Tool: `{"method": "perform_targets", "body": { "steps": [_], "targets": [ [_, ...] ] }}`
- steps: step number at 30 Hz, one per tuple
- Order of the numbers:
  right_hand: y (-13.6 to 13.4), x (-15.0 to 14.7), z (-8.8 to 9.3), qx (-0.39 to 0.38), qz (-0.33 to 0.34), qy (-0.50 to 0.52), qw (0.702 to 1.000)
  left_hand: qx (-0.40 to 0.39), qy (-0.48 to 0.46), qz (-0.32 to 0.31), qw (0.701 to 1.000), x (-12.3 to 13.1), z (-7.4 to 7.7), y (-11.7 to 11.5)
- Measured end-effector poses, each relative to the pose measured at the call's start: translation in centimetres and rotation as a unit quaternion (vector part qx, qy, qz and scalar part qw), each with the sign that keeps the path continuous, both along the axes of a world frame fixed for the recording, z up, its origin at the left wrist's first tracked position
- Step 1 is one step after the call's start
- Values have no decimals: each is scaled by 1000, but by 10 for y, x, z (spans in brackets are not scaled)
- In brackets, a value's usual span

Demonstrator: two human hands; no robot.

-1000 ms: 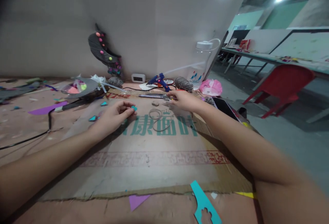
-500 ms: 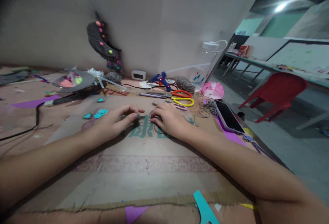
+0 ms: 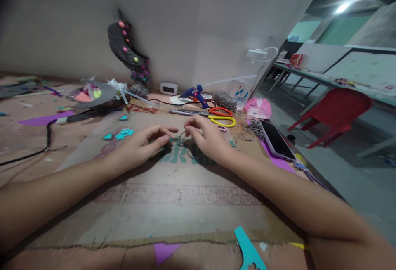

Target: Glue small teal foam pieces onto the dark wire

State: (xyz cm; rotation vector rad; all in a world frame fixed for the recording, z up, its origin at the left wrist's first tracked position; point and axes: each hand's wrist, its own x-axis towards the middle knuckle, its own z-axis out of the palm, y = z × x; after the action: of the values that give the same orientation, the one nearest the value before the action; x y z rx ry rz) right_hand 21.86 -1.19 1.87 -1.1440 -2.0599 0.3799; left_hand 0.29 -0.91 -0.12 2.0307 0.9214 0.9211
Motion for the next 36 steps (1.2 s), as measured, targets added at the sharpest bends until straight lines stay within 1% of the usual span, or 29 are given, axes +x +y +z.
{"method": "perform_targets", "body": {
  "steps": [3, 5, 10, 13, 15, 17, 18, 20, 21, 24, 25, 27, 29, 31, 33, 36],
  "targets": [
    [6, 1, -5, -70, 1, 87, 994, -26, -11, -41, 999, -1, -4, 2],
    [7, 0, -9, -93, 8, 108, 990, -50, -15, -69, 996, 0, -6, 3],
    [2, -2, -12, -92, 30, 84, 992, -146, -50, -98, 983, 4, -7, 7],
    [0, -3, -11, -73, 14, 49, 996, -164, -41, -124, 978, 4, -3, 8],
    [0, -4, -9, -59, -2, 37, 998, -157, -33, -126, 979, 4, -1, 7],
    [2, -2, -3, -54, -5, 34, 998, -121, -18, -106, 987, 2, 0, 5],
    [4, -1, 2, -59, 5, 23, 998, -95, -6, -91, 991, 2, 0, 3],
    [6, 4, 16, -83, 49, -34, 995, -46, 17, -63, 997, 0, 0, 1],
    [6, 8, 24, -104, 84, -87, 987, -30, 20, -54, 998, 0, 0, 1],
    [4, 15, 41, -140, 175, -212, 951, -9, 18, -41, 999, 0, -1, 1],
    [2, 16, 44, -141, 185, -237, 943, -6, 20, -39, 999, 1, -1, 1],
    [-2, 14, 42, -131, 164, -280, 937, -1, 30, -41, 999, 1, -1, 2],
    [-5, 10, 34, -117, 123, -309, 936, 3, 41, -44, 998, 2, -1, 1],
    [-6, 6, 26, -111, 108, -316, 936, 7, 45, -49, 998, 2, -1, 1],
    [-7, 2, 20, -96, 106, -297, 944, 10, 42, -56, 998, 2, -2, 0],
    [-10, 0, 18, -43, 76, -215, 973, -3, 8, -73, 997, 1, -4, 1]
  ]
}}
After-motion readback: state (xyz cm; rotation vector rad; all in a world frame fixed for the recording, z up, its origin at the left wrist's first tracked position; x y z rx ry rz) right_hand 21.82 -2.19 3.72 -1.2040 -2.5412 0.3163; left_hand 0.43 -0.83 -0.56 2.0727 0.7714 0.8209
